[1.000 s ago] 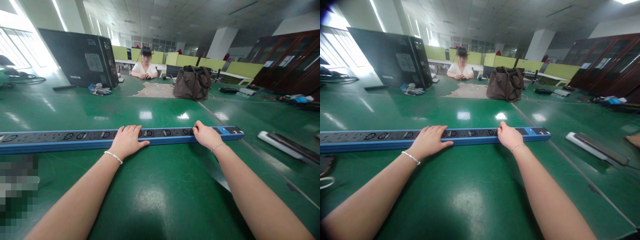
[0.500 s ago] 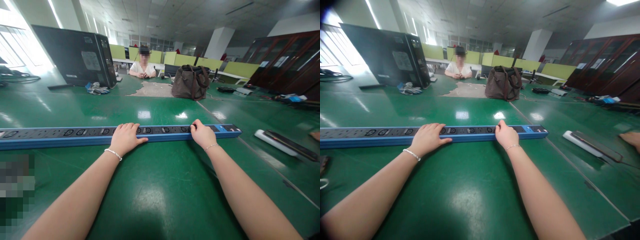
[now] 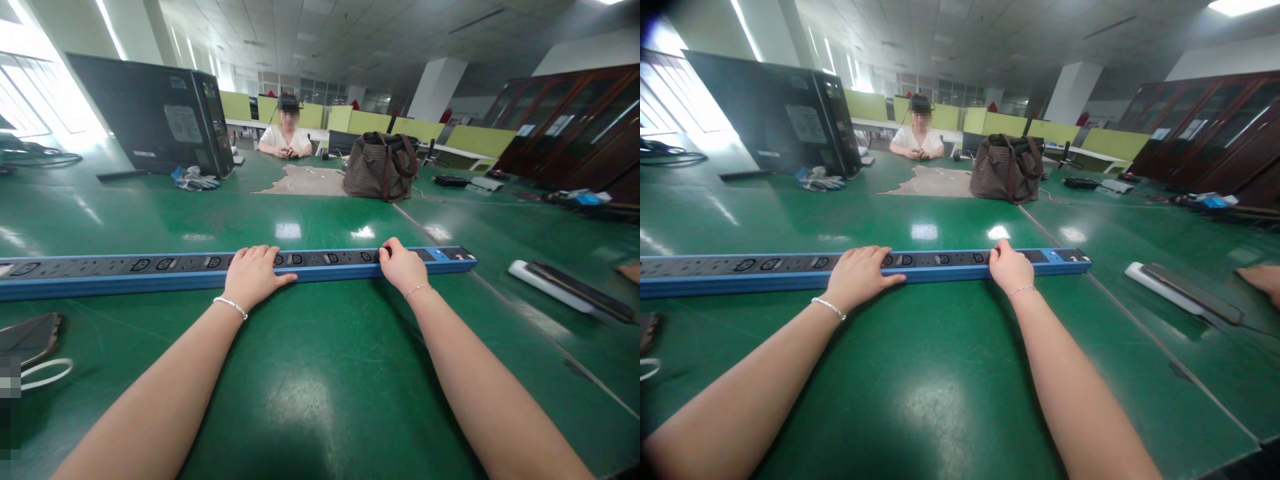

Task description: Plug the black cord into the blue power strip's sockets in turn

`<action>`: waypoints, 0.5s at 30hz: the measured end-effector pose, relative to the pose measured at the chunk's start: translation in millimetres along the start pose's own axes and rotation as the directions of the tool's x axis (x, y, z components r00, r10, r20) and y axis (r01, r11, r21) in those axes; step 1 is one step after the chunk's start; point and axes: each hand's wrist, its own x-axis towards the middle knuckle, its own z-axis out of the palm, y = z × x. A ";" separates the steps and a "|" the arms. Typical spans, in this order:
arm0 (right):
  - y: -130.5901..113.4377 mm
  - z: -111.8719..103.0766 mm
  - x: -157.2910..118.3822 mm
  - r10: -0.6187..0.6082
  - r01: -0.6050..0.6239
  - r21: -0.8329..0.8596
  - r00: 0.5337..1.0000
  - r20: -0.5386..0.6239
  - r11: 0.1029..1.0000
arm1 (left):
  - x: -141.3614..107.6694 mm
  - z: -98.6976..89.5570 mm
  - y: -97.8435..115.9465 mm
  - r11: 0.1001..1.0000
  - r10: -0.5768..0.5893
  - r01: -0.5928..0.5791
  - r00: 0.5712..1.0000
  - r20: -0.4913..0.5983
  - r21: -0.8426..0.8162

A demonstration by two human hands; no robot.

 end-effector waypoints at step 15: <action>-3.7 -6.7 -2.1 -0.006 0.009 -0.096 1.000 0.029 0.995 | -3.7 3.7 0.4 1.000 -0.013 0.011 0.998 -0.061 -0.022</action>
